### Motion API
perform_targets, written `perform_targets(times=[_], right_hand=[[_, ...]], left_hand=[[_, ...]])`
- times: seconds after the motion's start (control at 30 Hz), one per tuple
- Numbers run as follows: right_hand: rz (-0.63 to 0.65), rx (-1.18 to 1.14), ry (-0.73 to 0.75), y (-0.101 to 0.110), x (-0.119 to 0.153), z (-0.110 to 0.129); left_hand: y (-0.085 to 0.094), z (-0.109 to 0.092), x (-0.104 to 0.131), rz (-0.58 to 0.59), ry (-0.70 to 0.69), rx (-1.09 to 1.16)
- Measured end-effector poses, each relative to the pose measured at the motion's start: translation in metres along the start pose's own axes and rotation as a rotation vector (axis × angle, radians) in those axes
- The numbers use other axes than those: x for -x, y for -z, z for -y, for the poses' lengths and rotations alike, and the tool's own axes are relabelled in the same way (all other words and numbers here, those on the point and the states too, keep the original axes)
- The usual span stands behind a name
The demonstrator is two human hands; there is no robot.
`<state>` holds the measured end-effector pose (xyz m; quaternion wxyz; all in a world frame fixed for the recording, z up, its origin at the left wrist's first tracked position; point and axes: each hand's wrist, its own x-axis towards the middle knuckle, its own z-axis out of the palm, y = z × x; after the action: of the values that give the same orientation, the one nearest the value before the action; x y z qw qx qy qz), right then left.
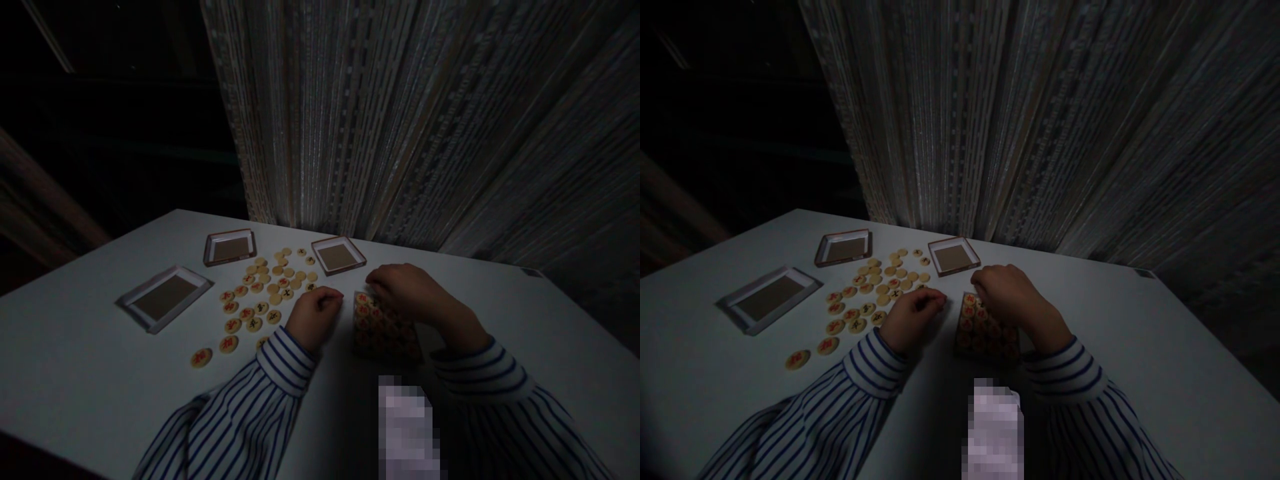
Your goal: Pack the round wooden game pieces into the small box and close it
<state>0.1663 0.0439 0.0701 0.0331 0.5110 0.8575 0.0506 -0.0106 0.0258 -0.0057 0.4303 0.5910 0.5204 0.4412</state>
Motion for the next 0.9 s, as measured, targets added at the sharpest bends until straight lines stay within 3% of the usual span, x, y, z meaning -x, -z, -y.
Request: perform_targets(times=[0.23,0.57,0.73,0.9], right_hand=[[-0.208,-0.016,-0.065,0.010,0.005,0.005],[-0.340,-0.067,-0.042,0.023,0.017,0.015],[-0.397,-0.104,-0.057,0.027,0.021,0.015],[-0.541,-0.240,-0.125,0.026,0.032,0.009]], left_hand=[[0.000,0.000,0.003,-0.033,-0.166,-0.213],[-0.002,-0.011,0.014,-0.022,-0.290,-0.484],[-0.002,-0.007,0.015,-0.035,-0.373,-0.545],[0.001,-0.010,0.014,-0.093,-0.368,-0.529]])
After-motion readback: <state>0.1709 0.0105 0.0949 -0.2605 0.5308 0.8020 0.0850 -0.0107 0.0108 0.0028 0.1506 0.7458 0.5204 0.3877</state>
